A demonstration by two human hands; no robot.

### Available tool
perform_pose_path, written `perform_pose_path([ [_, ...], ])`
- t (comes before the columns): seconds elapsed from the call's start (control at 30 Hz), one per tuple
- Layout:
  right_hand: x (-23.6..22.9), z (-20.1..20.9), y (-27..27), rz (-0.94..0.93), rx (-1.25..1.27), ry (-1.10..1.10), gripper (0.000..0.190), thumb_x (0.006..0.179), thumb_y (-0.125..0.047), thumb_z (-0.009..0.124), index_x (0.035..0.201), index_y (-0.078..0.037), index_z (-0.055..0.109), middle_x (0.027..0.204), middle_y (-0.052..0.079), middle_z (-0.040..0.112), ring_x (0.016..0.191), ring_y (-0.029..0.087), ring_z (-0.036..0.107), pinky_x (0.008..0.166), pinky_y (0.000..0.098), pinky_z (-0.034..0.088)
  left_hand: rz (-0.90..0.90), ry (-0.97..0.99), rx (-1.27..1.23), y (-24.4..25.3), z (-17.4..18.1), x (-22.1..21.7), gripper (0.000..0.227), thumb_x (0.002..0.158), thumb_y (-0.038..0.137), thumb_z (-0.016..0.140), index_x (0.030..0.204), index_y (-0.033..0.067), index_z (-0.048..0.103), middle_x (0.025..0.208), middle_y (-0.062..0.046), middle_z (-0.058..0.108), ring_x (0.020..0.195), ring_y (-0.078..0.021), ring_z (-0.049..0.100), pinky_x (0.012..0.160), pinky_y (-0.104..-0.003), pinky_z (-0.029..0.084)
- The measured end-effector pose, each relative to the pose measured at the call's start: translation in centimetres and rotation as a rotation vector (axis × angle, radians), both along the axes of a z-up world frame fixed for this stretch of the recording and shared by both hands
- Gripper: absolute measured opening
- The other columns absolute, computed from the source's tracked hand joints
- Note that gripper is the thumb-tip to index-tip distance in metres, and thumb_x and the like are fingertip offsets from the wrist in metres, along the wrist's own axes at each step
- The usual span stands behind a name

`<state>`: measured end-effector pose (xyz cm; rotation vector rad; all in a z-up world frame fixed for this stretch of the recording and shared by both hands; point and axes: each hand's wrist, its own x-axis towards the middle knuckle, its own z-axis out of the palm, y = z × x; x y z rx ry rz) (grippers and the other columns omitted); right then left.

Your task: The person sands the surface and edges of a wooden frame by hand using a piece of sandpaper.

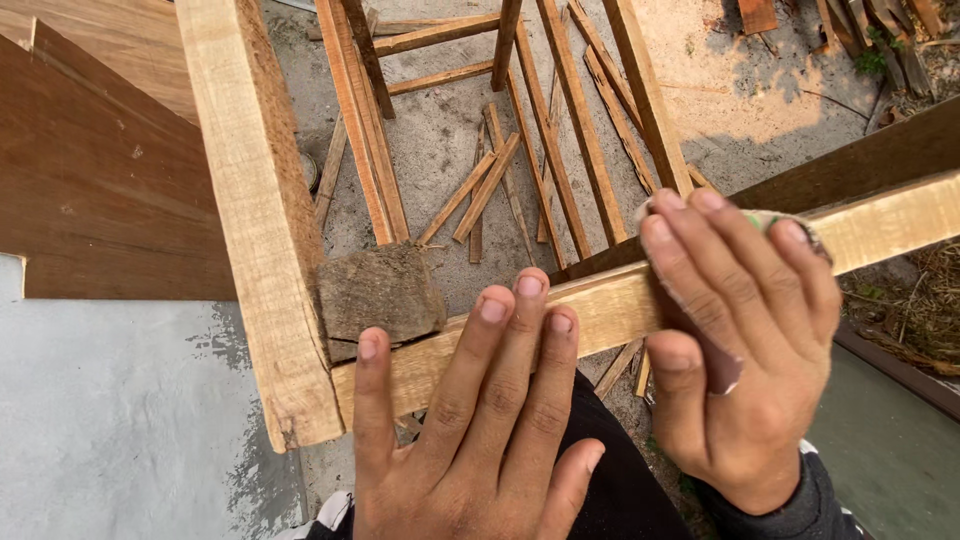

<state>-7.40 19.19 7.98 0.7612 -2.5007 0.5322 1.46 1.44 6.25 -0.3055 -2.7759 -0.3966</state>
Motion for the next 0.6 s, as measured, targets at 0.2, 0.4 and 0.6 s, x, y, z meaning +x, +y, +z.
perform_pose_path([
  [0.2, -3.5, -0.3, 4.1, 0.050, -0.042, 0.046, 0.049, 0.116, -0.037, 0.030, 0.130, -0.006, 0.066, 0.133, 0.009, 0.068, 0.135, 0.023, 0.060, 0.122, 0.0364, 0.032, 0.004, -0.040, 0.078, 2.4, 0.1, -0.9, 0.071, 0.099, 0.058, 0.054, 0.155, 0.0152, 0.046, 0.164, -0.007, 0.039, 0.152, -0.0195, 0.029, 0.124, -0.059, 0.010],
  [0.4, -1.4, -1.9, 2.9, 0.092, -0.035, 0.064, 0.054, 0.111, -0.040, 0.032, 0.123, -0.003, 0.071, 0.123, 0.013, 0.075, 0.124, 0.029, 0.064, 0.115, 0.0393, 0.033, 0.007, 0.025, 0.016, 3.1, 0.2, -1.6, 0.067, 0.102, 0.055, 0.056, 0.156, 0.0157, 0.047, 0.164, -0.002, 0.041, 0.153, -0.0176, 0.032, 0.125, -0.057, 0.010],
  [0.6, -4.6, -1.3, 7.0, -0.011, -0.079, 0.087, 0.049, 0.124, -0.041, 0.031, 0.138, -0.011, 0.067, 0.133, 0.004, 0.070, 0.134, 0.018, 0.061, 0.122, 0.0315, 0.032, 0.021, 0.056, 0.079, 3.8, -0.6, -1.9, 0.060, 0.102, 0.051, 0.058, 0.153, 0.0196, 0.051, 0.162, 0.000, 0.045, 0.152, -0.0174, 0.034, 0.126, -0.052, 0.008],
])
